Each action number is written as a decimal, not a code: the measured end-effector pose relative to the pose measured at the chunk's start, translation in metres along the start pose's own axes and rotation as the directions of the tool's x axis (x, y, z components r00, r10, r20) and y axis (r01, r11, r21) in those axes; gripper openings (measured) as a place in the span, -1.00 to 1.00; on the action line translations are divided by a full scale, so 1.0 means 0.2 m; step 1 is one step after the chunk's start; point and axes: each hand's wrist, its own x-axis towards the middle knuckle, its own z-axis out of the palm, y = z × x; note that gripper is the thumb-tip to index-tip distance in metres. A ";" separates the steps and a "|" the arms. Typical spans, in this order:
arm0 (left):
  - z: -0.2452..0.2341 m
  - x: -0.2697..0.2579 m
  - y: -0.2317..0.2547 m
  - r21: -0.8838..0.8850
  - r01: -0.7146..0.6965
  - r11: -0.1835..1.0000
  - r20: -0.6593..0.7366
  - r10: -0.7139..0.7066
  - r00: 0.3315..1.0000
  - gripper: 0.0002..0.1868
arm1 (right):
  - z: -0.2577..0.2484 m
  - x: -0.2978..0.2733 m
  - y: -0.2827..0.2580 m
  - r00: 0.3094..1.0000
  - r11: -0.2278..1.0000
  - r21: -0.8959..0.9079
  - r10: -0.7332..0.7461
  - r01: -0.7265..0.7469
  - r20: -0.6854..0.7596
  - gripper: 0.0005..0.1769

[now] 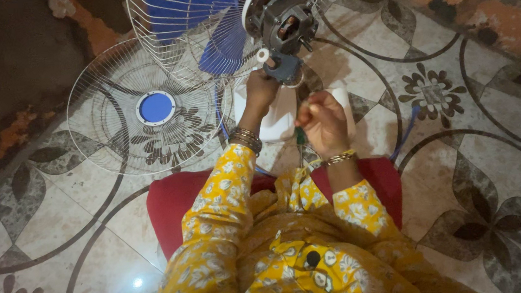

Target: The person removes the rear motor housing of a standing electric fan, manipulates the internal wiring and components, then reattaches the housing and secures it with a screwdriver.

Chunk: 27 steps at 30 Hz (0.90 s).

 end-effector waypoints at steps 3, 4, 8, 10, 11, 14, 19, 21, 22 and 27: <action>-0.02 0.05 -0.04 -0.149 0.066 0.987 0.103 -0.051 0.993 -0.92 | -0.07 0.06 0.09 0.977 0.992 -0.108 0.043 -0.067 -0.210 -0.84; -0.04 0.06 -0.05 -0.197 0.075 0.978 0.141 -0.048 0.989 -0.90 | -0.10 0.08 0.12 0.970 0.987 -0.146 0.031 -0.068 -0.240 -0.84; -0.11 0.09 -0.09 -0.234 0.117 0.965 0.235 -0.060 0.970 -0.91 | -0.18 0.12 0.27 0.953 0.972 -0.227 -0.007 -0.065 -0.304 -0.82; -0.13 0.09 -0.09 -0.179 0.103 0.978 0.243 -0.058 0.968 -0.90 | -0.21 0.17 0.31 0.940 0.971 -0.232 -0.027 -0.056 -0.339 -0.80; -0.13 0.10 -0.08 -0.168 0.110 0.980 0.247 -0.067 0.967 -0.91 | -0.21 0.19 0.34 0.927 0.971 -0.231 -0.035 -0.057 -0.374 -0.79; -0.15 0.10 -0.07 -0.159 0.124 0.979 0.261 -0.080 0.962 -0.95 | -0.20 0.24 0.41 0.904 0.975 -0.219 -0.069 -0.028 -0.421 -0.78; -0.13 0.11 -0.07 -0.173 0.113 0.978 0.337 -0.050 0.940 -0.94 | -0.16 0.23 0.44 0.899 0.987 -0.160 -0.091 0.024 -0.428 -0.80; -0.13 0.11 -0.07 -0.225 0.132 0.965 0.343 -0.048 0.938 -0.94 | -0.15 0.22 0.44 0.888 0.987 -0.158 -0.108 0.040 -0.448 -0.80; -0.13 0.11 -0.08 -0.251 0.141 0.958 0.347 -0.047 0.937 -0.93 | -0.14 0.21 0.44 0.888 0.987 -0.155 -0.115 0.050 -0.445 -0.80; -0.10 0.11 -0.09 -0.213 0.139 0.967 0.272 -0.079 0.959 -0.91 | -0.15 0.19 0.46 0.871 0.984 -0.152 -0.150 0.088 -0.468 -0.81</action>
